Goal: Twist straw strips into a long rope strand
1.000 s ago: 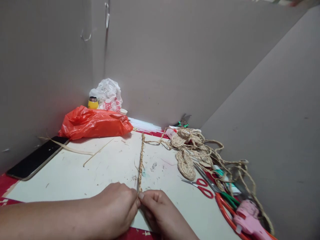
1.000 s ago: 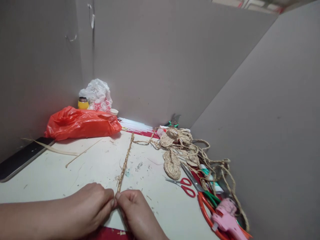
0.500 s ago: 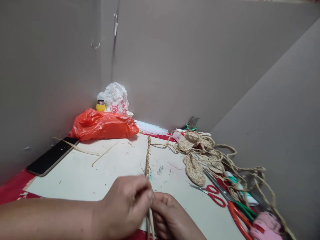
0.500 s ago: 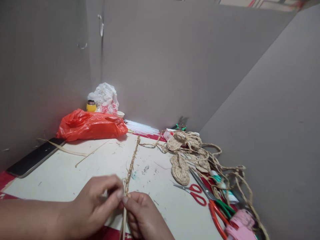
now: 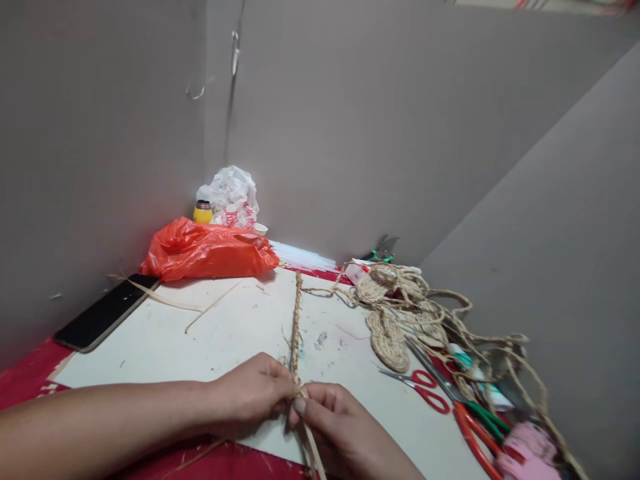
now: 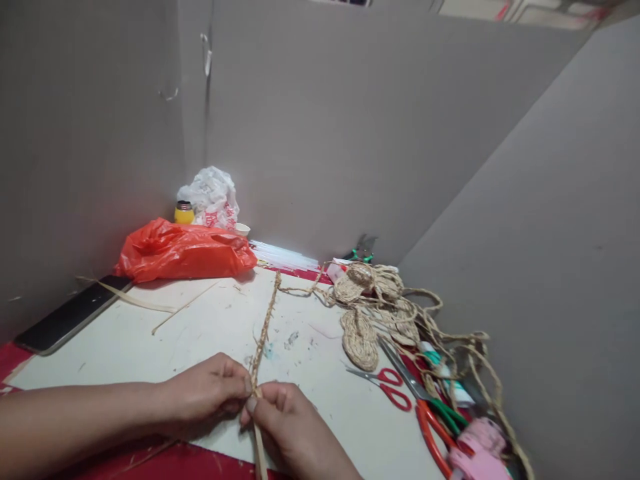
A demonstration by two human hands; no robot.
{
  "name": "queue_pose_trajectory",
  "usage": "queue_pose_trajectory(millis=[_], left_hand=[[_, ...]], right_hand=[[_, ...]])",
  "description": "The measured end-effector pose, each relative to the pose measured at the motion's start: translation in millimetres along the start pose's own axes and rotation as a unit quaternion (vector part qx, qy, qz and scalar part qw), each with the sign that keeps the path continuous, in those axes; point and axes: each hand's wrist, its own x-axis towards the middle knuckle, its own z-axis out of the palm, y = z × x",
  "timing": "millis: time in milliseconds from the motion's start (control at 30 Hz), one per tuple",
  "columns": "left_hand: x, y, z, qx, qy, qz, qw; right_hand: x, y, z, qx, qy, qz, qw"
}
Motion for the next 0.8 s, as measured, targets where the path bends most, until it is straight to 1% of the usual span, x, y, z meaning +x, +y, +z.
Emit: queue_pose_trajectory(millis=[67,167,200,267,333,400,500,533,600,633,700,733,767,800], left_hand=[[1.1,-0.4,1.1,-0.025,0.010,-0.002,1.000],[3.6,-4.1,3.9,-0.067,0.035,-0.002,0.997],[4.2,-5.3,4.5,-0.073,0.047,-0.003,0.996],[4.7,-6.3,4.7,-0.070,0.076,-0.007,0.995],[4.5,-5.2,3.7,-0.057,0.097,-0.014,0.994],[4.0,-2.9,2.0,-0.048,0.098,-0.027,0.994],[4.2,-0.9,0.8,-0.038,0.090,-0.046,0.994],[4.6,-1.2,1.3,-0.036,0.092,-0.045,0.994],[6.4,-3.8,3.8,-0.040,0.104,-0.031,0.993],[8.1,-5.9,5.2,-0.043,0.112,-0.022,0.993],[12.9,-11.2,7.5,-0.048,0.128,-0.013,0.991],[15.6,-13.9,8.0,-0.047,0.132,-0.015,0.990],[18.1,-16.4,8.1,-0.046,0.135,-0.023,0.990],[20.0,-18.5,7.9,-0.044,0.137,-0.020,0.989]], right_hand=[[0.6,-0.2,-2.0,0.003,-0.004,-0.009,1.000],[0.0,-3.9,-4.1,-0.033,-0.029,-0.045,0.998],[-1.1,-6.8,-5.3,-0.059,-0.038,-0.048,0.996],[-4.6,-15.2,-9.6,-0.137,-0.026,-0.046,0.989],[-9.7,-25.4,-17.2,-0.226,0.011,-0.056,0.973],[-16.1,-35.0,-27.3,-0.298,0.038,-0.071,0.951],[-27.1,-46.8,-43.3,-0.384,0.040,-0.072,0.920],[-30.2,-50.6,-47.9,-0.411,0.053,-0.076,0.907],[-32.8,-60.0,-54.3,-0.451,0.111,-0.108,0.879],[-31.4,-66.0,-55.0,-0.460,0.154,-0.131,0.865],[-22.0,-80.2,-48.1,-0.462,0.215,-0.167,0.844],[-14.3,-87.8,-39.4,-0.462,0.227,-0.182,0.837],[-4.9,-94.8,-27.0,-0.466,0.221,-0.197,0.834],[5.9,-100.9,-11.4,-0.473,0.200,-0.213,0.831]])
